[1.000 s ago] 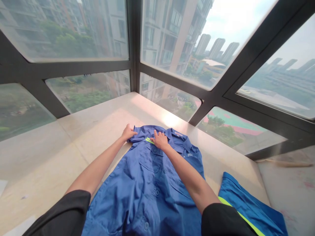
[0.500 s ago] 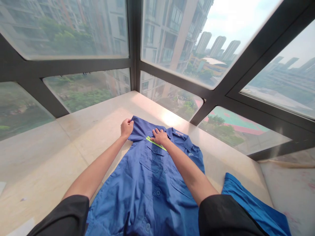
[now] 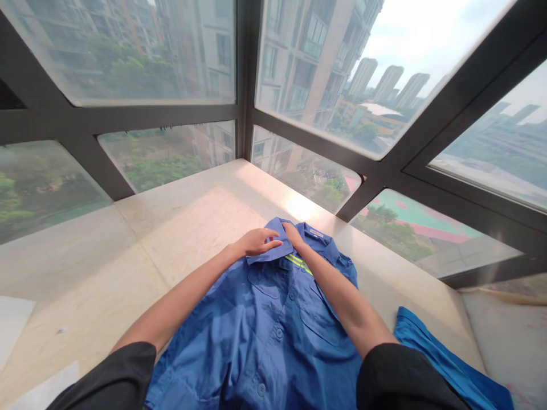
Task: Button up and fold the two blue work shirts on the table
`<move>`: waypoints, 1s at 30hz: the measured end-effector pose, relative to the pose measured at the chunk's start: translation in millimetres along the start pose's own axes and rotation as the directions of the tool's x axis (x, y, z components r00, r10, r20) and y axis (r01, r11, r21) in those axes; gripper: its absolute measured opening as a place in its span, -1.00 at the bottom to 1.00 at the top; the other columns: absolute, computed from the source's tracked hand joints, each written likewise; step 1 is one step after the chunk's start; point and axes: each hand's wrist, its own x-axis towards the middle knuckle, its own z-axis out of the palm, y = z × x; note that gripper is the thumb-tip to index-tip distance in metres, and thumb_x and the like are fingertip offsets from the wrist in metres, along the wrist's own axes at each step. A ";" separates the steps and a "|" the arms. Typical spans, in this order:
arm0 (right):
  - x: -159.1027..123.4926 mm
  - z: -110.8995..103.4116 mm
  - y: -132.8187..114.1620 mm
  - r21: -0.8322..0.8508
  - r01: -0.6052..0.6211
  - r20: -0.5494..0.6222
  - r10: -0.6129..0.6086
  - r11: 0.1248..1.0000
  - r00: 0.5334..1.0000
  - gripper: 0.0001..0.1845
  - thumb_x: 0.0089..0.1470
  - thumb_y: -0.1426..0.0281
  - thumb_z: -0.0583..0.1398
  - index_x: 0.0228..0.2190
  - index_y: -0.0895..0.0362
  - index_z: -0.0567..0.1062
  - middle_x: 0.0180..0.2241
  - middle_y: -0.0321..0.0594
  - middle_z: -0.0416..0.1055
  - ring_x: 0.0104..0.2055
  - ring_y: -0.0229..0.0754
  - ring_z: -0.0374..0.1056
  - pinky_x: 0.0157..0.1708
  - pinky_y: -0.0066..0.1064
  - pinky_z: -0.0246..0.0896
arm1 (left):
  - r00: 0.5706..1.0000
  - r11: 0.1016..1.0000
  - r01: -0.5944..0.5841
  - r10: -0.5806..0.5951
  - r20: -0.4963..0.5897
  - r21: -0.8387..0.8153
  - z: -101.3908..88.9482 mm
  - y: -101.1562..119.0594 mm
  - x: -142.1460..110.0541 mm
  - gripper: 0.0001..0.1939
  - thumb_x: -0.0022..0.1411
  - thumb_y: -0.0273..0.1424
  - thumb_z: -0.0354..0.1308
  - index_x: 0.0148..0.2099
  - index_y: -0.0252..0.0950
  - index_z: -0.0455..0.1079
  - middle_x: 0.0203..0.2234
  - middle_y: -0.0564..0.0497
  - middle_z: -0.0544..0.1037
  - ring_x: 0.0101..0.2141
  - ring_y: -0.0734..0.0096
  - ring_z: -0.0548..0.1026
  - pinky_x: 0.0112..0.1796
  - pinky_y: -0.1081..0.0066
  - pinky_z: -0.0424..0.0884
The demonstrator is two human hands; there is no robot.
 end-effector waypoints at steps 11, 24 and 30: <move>-24.4 0.7 -41.7 -0.087 0.365 -0.017 -0.368 0.927 0.930 -0.44 0.31 0.29 -0.01 0.28 0.18 0.21 0.36 -0.04 0.03 0.40 -0.05 -0.09 0.32 -0.16 -0.15 | 0.985 0.943 0.080 -0.124 0.119 0.323 77.6 -35.7 -35.7 -0.22 0.34 0.04 -0.05 0.35 -0.46 0.14 0.31 -0.38 0.16 0.34 -0.08 0.06 0.28 -0.03 -0.03; -5.5 28.5 -29.3 -0.115 0.203 0.197 -0.178 0.972 0.964 -0.30 0.37 0.09 -0.14 0.36 0.25 0.03 0.41 -0.03 -0.17 0.45 -0.08 -0.28 0.37 -0.14 -0.34 | 0.990 0.935 0.132 -0.142 0.007 0.330 92.4 -38.5 -42.5 -0.22 0.35 0.08 -0.17 0.40 -0.34 0.08 0.33 -0.26 0.16 0.35 0.02 0.04 0.30 -0.05 -0.18; -67.8 16.9 -21.1 -0.045 0.299 0.042 -0.298 0.953 0.954 -0.41 0.37 0.24 -0.07 0.31 0.24 0.16 0.39 -0.04 -0.06 0.44 -0.13 -0.20 0.38 -0.18 -0.28 | 0.986 0.945 0.118 -0.147 0.074 0.304 88.9 -41.9 -41.7 -0.24 0.37 0.07 -0.20 0.41 -0.31 0.06 0.37 -0.19 0.06 0.38 0.04 -0.04 0.31 -0.09 -0.22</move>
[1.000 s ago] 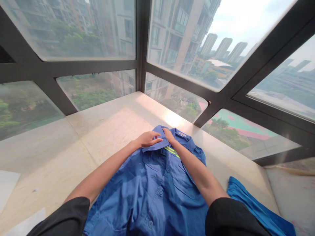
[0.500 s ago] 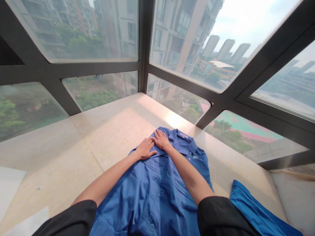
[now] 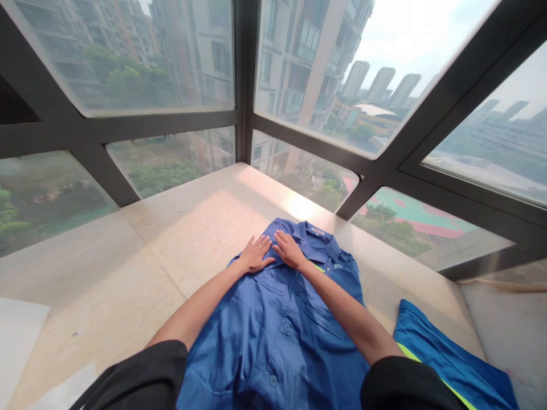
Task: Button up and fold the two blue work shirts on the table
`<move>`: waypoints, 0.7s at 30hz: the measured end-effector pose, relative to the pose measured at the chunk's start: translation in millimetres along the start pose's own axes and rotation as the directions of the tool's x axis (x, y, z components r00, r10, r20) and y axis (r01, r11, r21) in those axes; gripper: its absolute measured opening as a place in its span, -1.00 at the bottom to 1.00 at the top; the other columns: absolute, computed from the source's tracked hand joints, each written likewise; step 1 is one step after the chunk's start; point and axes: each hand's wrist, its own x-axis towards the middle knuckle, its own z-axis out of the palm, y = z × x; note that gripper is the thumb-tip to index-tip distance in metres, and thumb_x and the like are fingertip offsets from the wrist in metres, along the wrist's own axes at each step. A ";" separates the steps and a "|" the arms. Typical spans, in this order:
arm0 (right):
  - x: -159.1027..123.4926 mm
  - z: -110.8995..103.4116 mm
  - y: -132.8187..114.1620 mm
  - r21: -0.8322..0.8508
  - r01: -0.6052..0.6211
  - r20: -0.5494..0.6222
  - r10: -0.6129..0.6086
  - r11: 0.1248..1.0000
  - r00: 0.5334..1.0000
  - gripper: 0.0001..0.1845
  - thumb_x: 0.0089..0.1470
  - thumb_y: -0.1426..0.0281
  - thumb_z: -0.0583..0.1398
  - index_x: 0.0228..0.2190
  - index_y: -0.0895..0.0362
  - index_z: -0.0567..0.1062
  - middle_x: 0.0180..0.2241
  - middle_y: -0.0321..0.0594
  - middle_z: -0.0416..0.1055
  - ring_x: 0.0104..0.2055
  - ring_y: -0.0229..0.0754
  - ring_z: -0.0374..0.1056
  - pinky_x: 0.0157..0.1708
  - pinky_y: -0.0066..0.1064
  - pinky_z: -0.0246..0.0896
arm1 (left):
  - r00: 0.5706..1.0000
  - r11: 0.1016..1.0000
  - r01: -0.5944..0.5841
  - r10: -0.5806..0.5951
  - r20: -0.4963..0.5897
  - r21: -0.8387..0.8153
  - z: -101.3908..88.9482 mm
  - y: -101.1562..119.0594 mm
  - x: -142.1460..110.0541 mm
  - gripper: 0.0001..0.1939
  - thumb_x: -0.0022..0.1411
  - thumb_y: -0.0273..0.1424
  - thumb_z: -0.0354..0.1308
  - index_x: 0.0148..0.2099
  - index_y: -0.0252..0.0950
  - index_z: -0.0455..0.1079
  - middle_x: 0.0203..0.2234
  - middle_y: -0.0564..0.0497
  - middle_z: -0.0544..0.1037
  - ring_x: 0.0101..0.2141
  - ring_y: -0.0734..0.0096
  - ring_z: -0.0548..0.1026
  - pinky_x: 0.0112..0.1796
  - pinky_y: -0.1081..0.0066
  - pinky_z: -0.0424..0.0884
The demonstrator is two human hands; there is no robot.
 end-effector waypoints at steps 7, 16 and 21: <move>-178.3 14.9 -11.7 -0.025 -0.142 -0.060 0.140 0.990 0.988 -0.31 0.34 0.16 -0.03 0.36 0.21 0.02 0.39 0.05 -0.09 0.44 -0.02 -0.21 0.36 -0.02 -0.15 | 0.986 0.997 0.080 -0.082 -0.142 -0.022 2.4 1.8 -3.1 -0.33 0.39 -0.03 -0.14 0.33 -0.37 0.21 0.34 -0.26 0.14 0.36 0.02 0.03 0.30 0.02 -0.04; -269.3 41.9 -11.4 -0.178 -0.268 -0.153 0.243 0.947 0.958 -0.37 0.36 0.12 -0.07 0.29 0.21 0.23 0.36 -0.01 0.02 0.40 0.00 -0.05 0.35 -0.07 -0.11 | 0.959 0.992 0.063 -0.090 -0.267 -0.106 -10.2 -18.0 -32.8 -0.49 0.40 -0.10 -0.13 0.12 -0.35 0.37 0.06 -0.28 0.47 0.12 0.07 0.39 0.14 0.11 0.29; -267.4 45.3 -0.9 -0.189 -0.218 -0.205 0.178 0.957 0.962 -0.38 0.36 0.13 -0.06 0.29 0.20 0.23 0.35 -0.01 0.05 0.39 0.01 -0.01 0.32 -0.07 -0.05 | 0.989 0.985 -0.061 0.038 -0.144 -0.160 -27.6 -40.7 -62.2 -0.52 0.29 -0.07 0.08 0.10 -0.27 0.39 0.01 -0.18 0.52 0.04 0.13 0.45 0.10 0.19 0.32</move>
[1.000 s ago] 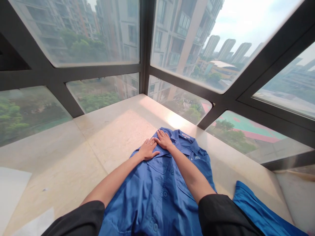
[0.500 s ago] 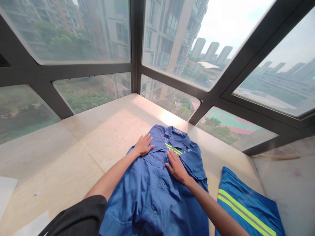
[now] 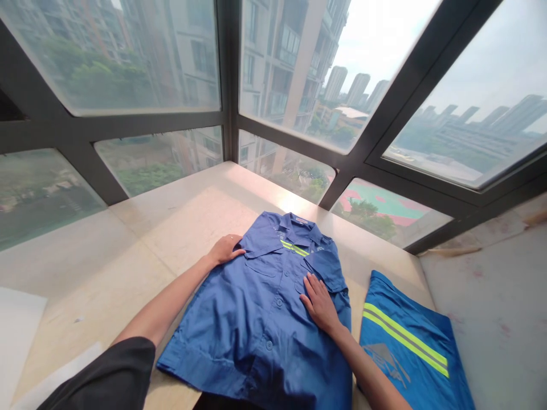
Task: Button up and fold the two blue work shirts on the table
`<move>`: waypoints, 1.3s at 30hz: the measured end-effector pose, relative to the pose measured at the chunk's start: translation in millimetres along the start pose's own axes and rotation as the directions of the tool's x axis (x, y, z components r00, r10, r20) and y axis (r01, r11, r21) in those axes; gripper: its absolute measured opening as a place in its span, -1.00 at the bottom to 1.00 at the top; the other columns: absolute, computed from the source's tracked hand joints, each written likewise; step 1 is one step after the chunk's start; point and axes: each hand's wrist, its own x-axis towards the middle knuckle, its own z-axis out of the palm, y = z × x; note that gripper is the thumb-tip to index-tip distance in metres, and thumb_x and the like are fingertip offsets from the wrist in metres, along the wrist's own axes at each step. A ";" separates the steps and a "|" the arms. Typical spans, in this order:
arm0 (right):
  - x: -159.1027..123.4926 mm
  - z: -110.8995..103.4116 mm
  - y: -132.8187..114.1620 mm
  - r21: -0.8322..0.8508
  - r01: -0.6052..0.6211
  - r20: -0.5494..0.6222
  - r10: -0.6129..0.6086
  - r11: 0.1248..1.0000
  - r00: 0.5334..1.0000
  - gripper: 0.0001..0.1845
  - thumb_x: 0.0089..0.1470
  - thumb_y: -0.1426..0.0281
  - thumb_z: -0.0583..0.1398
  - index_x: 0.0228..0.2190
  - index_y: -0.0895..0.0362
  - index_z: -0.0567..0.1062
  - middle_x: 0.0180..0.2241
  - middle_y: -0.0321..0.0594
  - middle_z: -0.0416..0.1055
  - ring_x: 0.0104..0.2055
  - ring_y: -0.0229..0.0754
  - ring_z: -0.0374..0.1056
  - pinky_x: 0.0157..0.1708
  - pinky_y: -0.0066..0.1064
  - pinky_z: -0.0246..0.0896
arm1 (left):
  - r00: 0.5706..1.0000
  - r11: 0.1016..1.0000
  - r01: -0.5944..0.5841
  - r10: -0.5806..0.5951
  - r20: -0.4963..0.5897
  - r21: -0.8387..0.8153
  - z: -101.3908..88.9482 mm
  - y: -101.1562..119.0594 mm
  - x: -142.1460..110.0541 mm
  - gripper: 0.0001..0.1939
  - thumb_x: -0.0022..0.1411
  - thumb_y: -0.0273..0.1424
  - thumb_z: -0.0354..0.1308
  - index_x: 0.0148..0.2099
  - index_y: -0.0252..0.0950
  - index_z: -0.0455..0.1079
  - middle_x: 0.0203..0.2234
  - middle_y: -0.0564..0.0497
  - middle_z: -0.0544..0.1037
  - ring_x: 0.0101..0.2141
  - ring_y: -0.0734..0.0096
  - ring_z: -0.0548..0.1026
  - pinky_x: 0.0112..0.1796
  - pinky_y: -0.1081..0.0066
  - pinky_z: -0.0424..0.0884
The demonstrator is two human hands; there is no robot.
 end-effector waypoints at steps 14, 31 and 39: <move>-1.3 -3.1 4.8 0.086 0.016 -0.018 -0.014 0.996 1.000 -0.40 0.35 0.13 -0.03 0.28 0.16 0.24 0.33 -0.01 0.10 0.37 0.03 0.02 0.31 -0.01 0.00 | 0.661 0.669 0.743 -0.737 -0.142 -0.013 -23.9 13.9 -11.0 -0.71 0.27 -0.31 -0.05 -0.24 -0.27 0.49 -0.28 -0.12 0.61 -0.22 0.17 0.54 -0.30 0.35 0.36; 0.1 -2.8 -0.4 0.035 -0.007 -0.057 0.009 0.999 0.998 -0.41 0.34 0.13 -0.01 0.27 0.15 0.27 0.32 -0.03 0.14 0.35 0.03 0.07 0.29 -0.03 0.04 | 0.999 0.956 0.036 -0.045 0.025 0.291 26.2 36.8 1.9 -0.45 0.41 -0.16 -0.12 0.30 -0.32 0.26 0.29 -0.25 0.25 0.28 0.05 0.20 0.22 0.07 0.11; 0.7 -3.6 5.6 0.042 -0.002 -0.018 0.003 0.999 1.000 -0.40 0.35 0.12 -0.03 0.27 0.18 0.27 0.33 -0.03 0.11 0.37 0.01 0.04 0.31 -0.06 0.01 | 0.989 0.961 0.075 -0.105 0.100 0.266 27.2 31.2 0.0 -0.35 0.39 -0.04 -0.15 0.38 -0.29 0.14 0.35 -0.21 0.12 0.34 0.06 0.08 0.27 0.04 0.00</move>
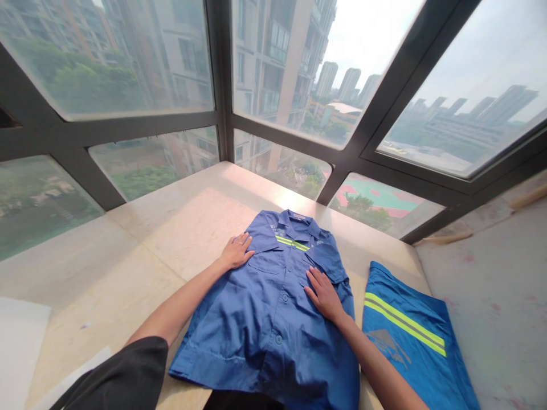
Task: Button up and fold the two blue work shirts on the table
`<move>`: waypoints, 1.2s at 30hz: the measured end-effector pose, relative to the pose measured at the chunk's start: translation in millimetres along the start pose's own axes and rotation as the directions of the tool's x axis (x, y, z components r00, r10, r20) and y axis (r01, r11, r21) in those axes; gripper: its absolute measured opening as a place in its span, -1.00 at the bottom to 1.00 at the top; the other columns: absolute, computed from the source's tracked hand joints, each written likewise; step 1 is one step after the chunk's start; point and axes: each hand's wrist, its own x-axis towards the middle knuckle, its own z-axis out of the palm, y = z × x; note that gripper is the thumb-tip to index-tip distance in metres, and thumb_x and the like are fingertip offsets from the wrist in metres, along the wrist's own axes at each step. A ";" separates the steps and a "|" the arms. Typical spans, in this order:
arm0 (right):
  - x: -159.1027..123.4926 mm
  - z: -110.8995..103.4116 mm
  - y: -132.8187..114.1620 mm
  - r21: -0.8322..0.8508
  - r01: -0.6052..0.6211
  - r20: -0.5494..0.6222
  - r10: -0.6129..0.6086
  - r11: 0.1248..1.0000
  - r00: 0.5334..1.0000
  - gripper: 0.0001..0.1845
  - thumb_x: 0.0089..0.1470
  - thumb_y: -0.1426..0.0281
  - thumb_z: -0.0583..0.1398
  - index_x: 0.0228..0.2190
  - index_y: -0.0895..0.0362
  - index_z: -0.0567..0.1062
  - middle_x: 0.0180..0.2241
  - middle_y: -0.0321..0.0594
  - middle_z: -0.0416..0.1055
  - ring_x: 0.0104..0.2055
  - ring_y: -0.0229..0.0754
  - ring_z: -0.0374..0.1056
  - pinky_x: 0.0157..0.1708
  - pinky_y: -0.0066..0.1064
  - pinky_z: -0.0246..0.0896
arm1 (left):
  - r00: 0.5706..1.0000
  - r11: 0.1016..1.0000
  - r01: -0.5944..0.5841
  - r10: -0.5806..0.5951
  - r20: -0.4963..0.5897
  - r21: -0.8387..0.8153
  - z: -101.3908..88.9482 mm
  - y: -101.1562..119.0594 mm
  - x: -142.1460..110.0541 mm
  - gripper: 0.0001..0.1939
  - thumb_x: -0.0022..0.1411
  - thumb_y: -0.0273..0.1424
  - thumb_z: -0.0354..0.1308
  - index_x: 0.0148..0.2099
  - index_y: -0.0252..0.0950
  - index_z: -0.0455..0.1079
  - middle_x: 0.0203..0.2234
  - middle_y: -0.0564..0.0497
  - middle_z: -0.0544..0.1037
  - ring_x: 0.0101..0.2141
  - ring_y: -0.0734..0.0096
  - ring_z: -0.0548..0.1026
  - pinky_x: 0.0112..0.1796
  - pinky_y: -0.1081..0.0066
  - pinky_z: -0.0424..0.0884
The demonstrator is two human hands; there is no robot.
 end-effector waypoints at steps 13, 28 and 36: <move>7.0 -7.0 29.7 0.007 -0.068 0.039 0.068 0.998 0.997 -0.39 0.35 0.13 -0.03 0.31 0.13 0.20 0.35 -0.06 0.06 0.39 0.00 0.00 0.32 -0.02 -0.03 | 0.998 0.995 -0.053 0.051 -0.027 -0.088 3.9 11.1 52.6 -0.35 0.39 -0.05 -0.14 0.38 -0.27 0.15 0.36 -0.22 0.11 0.35 0.08 0.07 0.28 0.03 -0.08; 10.5 -13.9 30.7 -0.051 -0.106 0.200 0.114 0.993 0.973 -0.34 0.36 0.09 -0.09 0.35 0.13 0.08 0.39 -0.04 -0.10 0.44 0.02 -0.19 0.35 0.00 -0.20 | 0.996 0.999 0.048 -0.047 0.074 -0.005 -3.6 29.3 56.3 -0.36 0.40 -0.12 -0.12 0.37 -0.37 0.13 0.36 -0.29 0.08 0.37 -0.02 -0.02 0.28 -0.12 -0.16; 9.9 -24.5 12.5 -0.060 -0.167 0.101 0.172 0.984 0.980 -0.37 0.34 0.15 -0.02 0.29 0.24 0.21 0.35 0.07 0.02 0.39 0.12 -0.05 0.32 0.04 -0.14 | 0.957 0.940 0.230 -0.266 -0.116 -0.252 -7.0 134.6 18.4 -0.46 0.30 -0.49 -0.12 0.30 -0.50 0.19 0.30 -0.33 0.21 0.35 0.05 0.06 0.28 0.06 0.09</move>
